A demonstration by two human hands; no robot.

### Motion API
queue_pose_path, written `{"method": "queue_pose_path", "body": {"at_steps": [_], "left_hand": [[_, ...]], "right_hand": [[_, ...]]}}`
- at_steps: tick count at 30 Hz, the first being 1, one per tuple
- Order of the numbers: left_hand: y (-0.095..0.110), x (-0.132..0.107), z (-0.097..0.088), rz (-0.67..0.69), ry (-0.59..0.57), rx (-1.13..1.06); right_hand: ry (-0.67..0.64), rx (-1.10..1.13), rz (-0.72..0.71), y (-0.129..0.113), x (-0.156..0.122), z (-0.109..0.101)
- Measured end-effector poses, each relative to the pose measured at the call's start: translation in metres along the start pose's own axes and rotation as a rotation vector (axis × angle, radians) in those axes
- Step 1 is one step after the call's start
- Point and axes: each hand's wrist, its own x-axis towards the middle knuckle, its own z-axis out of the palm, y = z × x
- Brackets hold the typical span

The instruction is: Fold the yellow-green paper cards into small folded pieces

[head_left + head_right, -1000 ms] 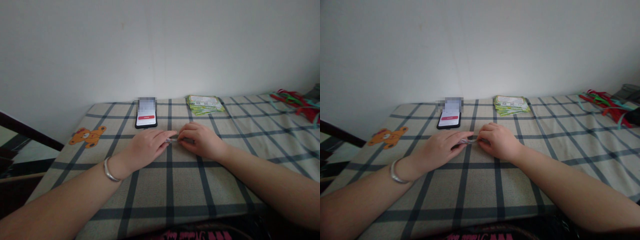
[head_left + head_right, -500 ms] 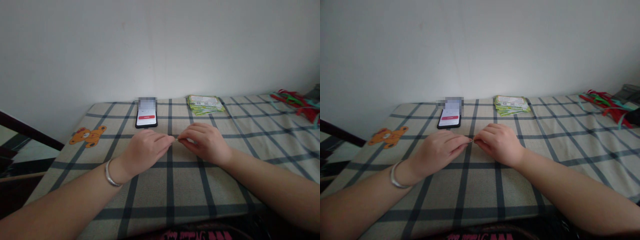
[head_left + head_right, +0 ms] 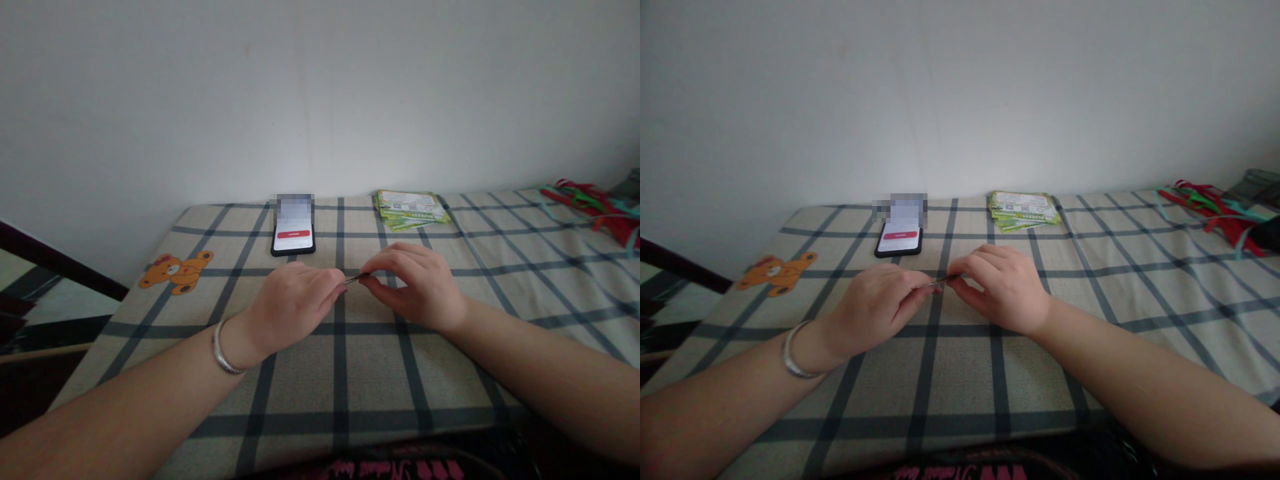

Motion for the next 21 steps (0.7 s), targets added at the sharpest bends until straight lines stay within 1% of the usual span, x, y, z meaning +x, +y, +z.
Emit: {"method": "queue_pose_path", "body": {"at_steps": [3,6,8,10,12,17,21], "left_hand": [[0.0012,-0.0005,0.0003,-0.116,-0.025,-0.186],[0.0017,0.0003,0.0019,-0.284,-0.103,-0.513],[0.0017,0.0011,0.0037,-0.403,-0.158,-0.753],[0.0015,0.0016,0.0057,-0.489,-0.183,-0.93],[0.0018,0.0014,0.0072,-0.526,-0.174,-1.018],[0.0045,0.0006,0.0077,-0.553,-0.111,-1.064],[0.0069,0.0025,0.0072,-0.603,-0.119,-1.145]], "right_hand": [[0.025,0.038,-0.016,0.0007,-0.0008,-0.0001],[0.001,0.07,-0.06,0.0032,-0.0015,0.0001],[0.01,0.045,-0.07,0.0049,-0.0017,0.0],[0.029,-0.004,-0.077,0.006,-0.002,-0.0002],[0.048,-0.055,-0.079,0.0064,-0.0022,-0.0005],[0.055,-0.116,-0.079,0.0071,-0.0022,-0.0011],[0.06,-0.119,-0.083,0.0081,-0.0011,-0.0013]]}}
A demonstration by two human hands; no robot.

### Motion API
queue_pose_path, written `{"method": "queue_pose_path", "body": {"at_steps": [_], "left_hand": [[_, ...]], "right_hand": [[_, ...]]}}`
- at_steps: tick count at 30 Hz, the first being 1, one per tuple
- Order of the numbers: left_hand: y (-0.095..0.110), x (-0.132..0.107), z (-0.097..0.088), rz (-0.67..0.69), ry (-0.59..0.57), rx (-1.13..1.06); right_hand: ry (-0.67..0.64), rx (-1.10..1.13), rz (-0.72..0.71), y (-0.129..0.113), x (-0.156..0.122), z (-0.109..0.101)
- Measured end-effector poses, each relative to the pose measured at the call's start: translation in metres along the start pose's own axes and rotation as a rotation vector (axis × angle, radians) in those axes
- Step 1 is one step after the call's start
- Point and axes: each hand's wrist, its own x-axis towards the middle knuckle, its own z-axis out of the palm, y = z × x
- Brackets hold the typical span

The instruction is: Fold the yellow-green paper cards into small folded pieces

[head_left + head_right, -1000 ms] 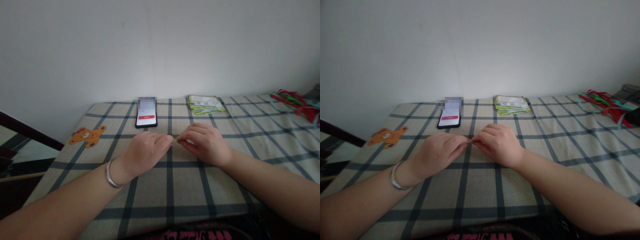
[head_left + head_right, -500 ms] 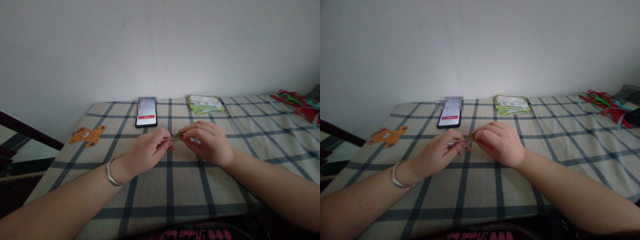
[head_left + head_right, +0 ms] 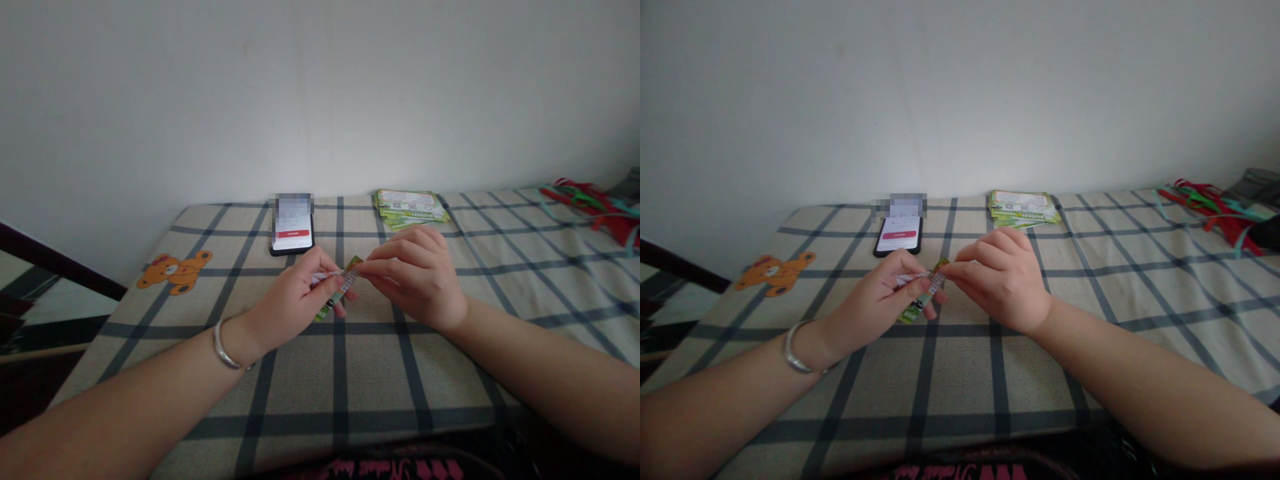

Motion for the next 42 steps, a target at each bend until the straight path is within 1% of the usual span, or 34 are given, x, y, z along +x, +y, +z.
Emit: {"method": "queue_pose_path", "body": {"at_steps": [3,7,9,15,18,22,26,34,42], "left_hand": [[-0.0002,0.0007,0.0007,-0.019,0.007,-0.014],[-0.0025,0.0005,-0.0005,0.024,0.039,0.1],[-0.0032,0.0009,-0.0011,0.022,0.052,0.14],[-0.002,0.0039,0.0014,-0.045,0.037,-0.013],[-0.0022,0.0027,0.0028,-0.032,0.061,0.042],[-0.0042,-0.0009,0.0028,0.031,0.094,0.213],[-0.004,-0.0028,0.0019,0.111,0.107,0.389],[-0.002,-0.002,-0.0016,0.335,0.107,0.743],[-0.0028,-0.0019,-0.0018,0.467,0.127,0.944]], "right_hand": [[-0.01,-0.01,0.008,-0.0004,0.0009,0.0004],[-0.016,-0.021,0.016,-0.0018,0.0014,0.0011],[-0.015,-0.014,0.02,-0.002,0.0015,0.0014],[-0.028,-0.01,0.063,-0.0017,0.0027,0.0029],[-0.037,0.009,0.073,-0.0019,0.0031,0.004],[-0.052,0.034,0.082,-0.0022,0.0026,0.0056],[-0.037,0.049,0.078,-0.0027,0.0012,0.0081],[-0.025,0.053,0.051,-0.0042,0.0009,0.0088],[-0.035,0.013,-0.006,-0.0051,0.0006,0.0074]]}}
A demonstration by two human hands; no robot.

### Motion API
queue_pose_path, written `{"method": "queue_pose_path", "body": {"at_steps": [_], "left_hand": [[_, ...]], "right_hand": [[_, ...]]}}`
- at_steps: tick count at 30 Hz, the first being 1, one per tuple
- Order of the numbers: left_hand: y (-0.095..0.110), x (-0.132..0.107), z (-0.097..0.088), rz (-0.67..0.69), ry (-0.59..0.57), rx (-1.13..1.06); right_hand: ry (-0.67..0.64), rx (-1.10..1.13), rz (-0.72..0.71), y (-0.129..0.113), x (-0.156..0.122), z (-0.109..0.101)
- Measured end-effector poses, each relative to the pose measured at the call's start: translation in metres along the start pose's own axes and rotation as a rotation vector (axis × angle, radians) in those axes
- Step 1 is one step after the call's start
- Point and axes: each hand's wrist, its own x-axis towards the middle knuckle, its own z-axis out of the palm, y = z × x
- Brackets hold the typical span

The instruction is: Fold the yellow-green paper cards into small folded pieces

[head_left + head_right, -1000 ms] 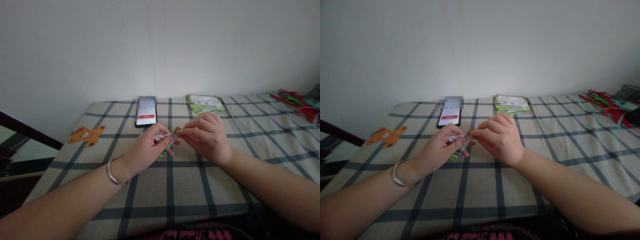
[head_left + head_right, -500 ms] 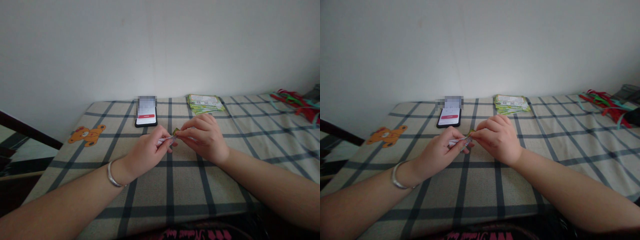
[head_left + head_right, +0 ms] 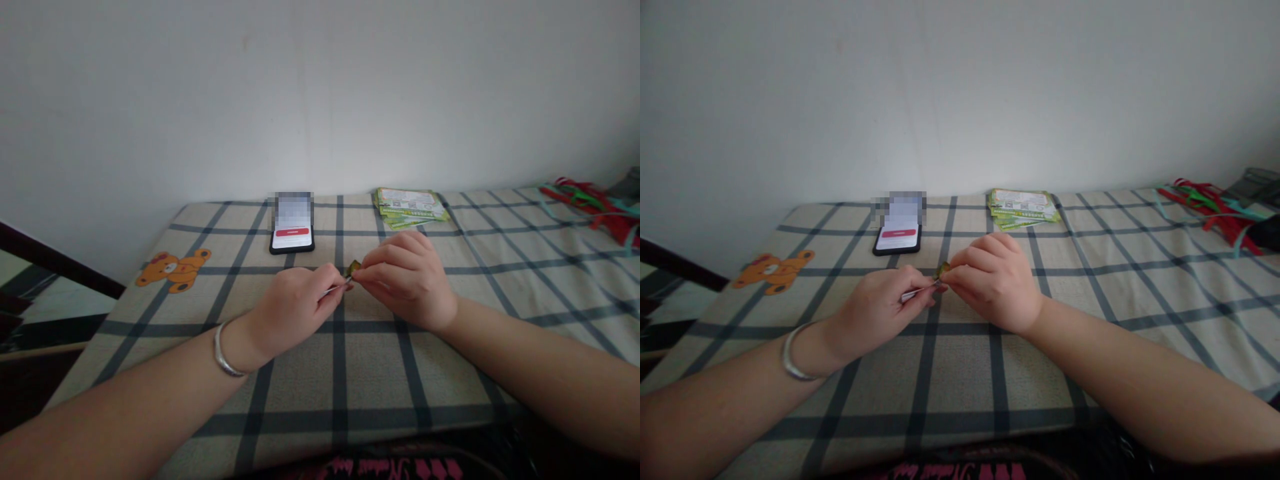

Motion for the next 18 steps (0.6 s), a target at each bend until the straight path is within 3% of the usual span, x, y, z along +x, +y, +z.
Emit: {"method": "queue_pose_path", "body": {"at_steps": [5,18], "left_hand": [[0.001,0.0021,-0.0018,0.103,0.01,0.112],[-0.0009,0.001,-0.0006,0.145,0.007,0.256]], "right_hand": [[-0.021,-0.014,-0.037,-0.0002,0.0,0.0009],[-0.02,-0.059,-0.041,0.0047,-0.0001,-0.0004]]}}
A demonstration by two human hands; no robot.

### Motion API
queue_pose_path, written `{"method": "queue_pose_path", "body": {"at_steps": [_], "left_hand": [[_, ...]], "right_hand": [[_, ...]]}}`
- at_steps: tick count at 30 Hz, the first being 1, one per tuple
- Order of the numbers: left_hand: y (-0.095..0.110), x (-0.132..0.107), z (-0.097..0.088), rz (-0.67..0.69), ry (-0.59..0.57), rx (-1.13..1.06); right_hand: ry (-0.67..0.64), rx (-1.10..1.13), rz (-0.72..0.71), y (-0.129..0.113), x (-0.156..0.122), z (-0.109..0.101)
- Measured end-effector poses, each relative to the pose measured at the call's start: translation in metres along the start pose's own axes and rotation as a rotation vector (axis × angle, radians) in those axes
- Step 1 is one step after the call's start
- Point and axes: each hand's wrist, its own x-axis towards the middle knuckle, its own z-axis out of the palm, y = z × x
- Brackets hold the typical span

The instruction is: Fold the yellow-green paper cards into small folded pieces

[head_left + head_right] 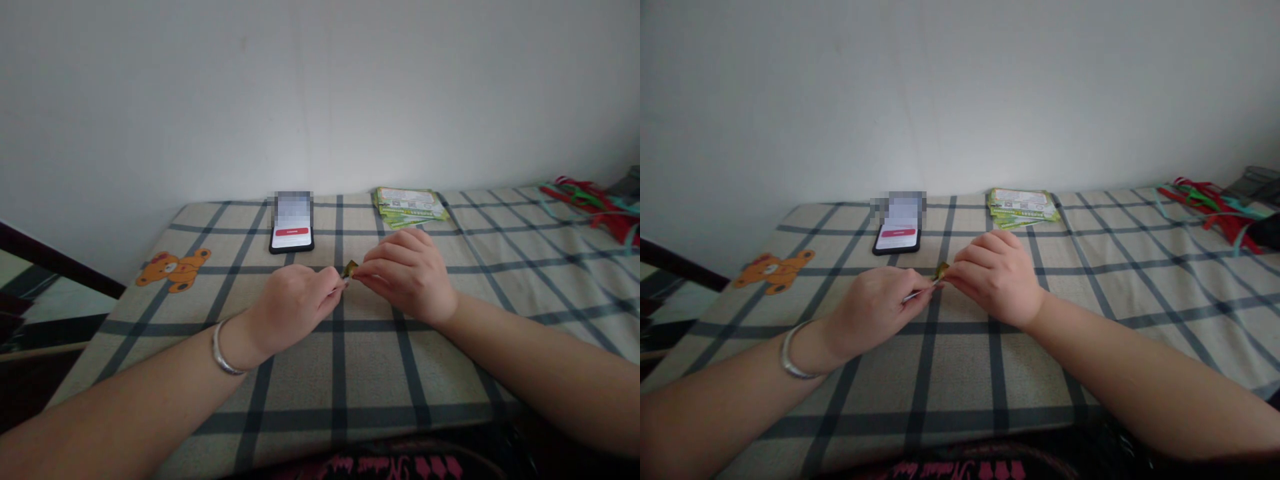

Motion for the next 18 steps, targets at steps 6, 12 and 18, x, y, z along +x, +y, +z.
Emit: {"method": "queue_pose_path", "body": {"at_steps": [6,12,18], "left_hand": [[0.0001,-0.0009,0.0001,0.047,-0.016,0.051],[-0.0007,-0.0001,-0.0002,0.052,-0.012,0.039],[-0.0007,-0.0002,-0.0006,0.052,-0.005,0.051]], "right_hand": [[-0.051,-0.003,-0.011,0.0005,-0.0004,0.0028],[-0.065,0.008,0.002,0.0008,-0.0015,0.0047],[-0.068,0.024,-0.015,-0.0007,-0.0013,0.0043]]}}
